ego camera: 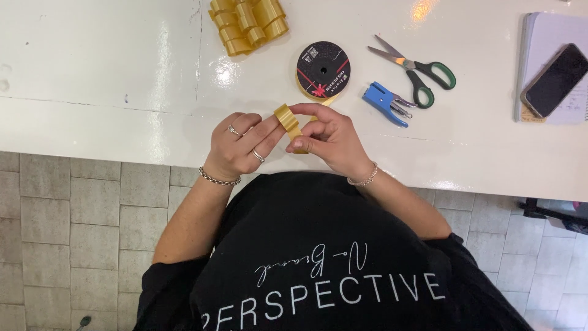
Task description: The person cuts lengths of gold ribbon, folds them into loops, and staples them together to form decorative bows. They repeat this process multiple times, using scissors and a stapler, while another person works nearby.
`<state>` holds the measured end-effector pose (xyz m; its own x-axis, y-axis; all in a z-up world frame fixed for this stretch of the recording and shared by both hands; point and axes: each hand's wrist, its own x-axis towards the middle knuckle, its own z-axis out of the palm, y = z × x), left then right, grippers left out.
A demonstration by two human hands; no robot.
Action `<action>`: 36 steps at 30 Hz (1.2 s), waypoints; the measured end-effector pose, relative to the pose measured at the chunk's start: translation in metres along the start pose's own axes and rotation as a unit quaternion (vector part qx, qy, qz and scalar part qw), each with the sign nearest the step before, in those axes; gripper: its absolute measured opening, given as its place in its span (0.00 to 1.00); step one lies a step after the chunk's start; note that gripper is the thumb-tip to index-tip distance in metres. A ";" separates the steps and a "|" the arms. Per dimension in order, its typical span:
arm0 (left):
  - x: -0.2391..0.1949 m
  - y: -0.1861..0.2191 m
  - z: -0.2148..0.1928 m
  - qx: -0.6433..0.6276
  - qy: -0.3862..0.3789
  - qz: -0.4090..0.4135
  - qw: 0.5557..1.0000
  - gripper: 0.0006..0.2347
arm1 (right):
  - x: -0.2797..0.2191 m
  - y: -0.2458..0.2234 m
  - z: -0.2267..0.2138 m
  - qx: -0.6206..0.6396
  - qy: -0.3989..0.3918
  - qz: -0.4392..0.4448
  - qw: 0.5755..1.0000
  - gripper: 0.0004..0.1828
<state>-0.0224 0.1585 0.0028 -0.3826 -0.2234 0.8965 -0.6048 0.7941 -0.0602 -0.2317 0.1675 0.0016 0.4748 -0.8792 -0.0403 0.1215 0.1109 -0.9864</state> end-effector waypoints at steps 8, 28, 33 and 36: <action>-0.010 -0.009 0.002 0.019 0.007 -0.010 1.000 0.07 | -0.002 -0.007 0.000 -0.013 -0.003 0.005 1.000 0.33; 0.004 0.000 -0.003 -0.156 -0.028 -0.306 0.939 0.03 | -0.002 0.000 -0.011 -0.347 0.050 -0.074 0.934 0.09; -0.002 0.011 0.010 -0.282 -0.044 -0.391 0.875 0.02 | 0.004 -0.002 -0.013 -0.294 0.089 -0.148 0.940 0.06; -0.001 0.018 0.018 -0.318 -0.047 -0.423 0.847 0.02 | 0.005 -0.002 -0.017 -0.245 0.122 -0.165 0.947 0.07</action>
<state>-0.0459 0.1628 -0.0074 -0.0726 -0.8853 0.4594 -0.2028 0.4641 0.8623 -0.2438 0.1550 0.0003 0.2582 -0.9159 0.3074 -0.2199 -0.3655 -0.9044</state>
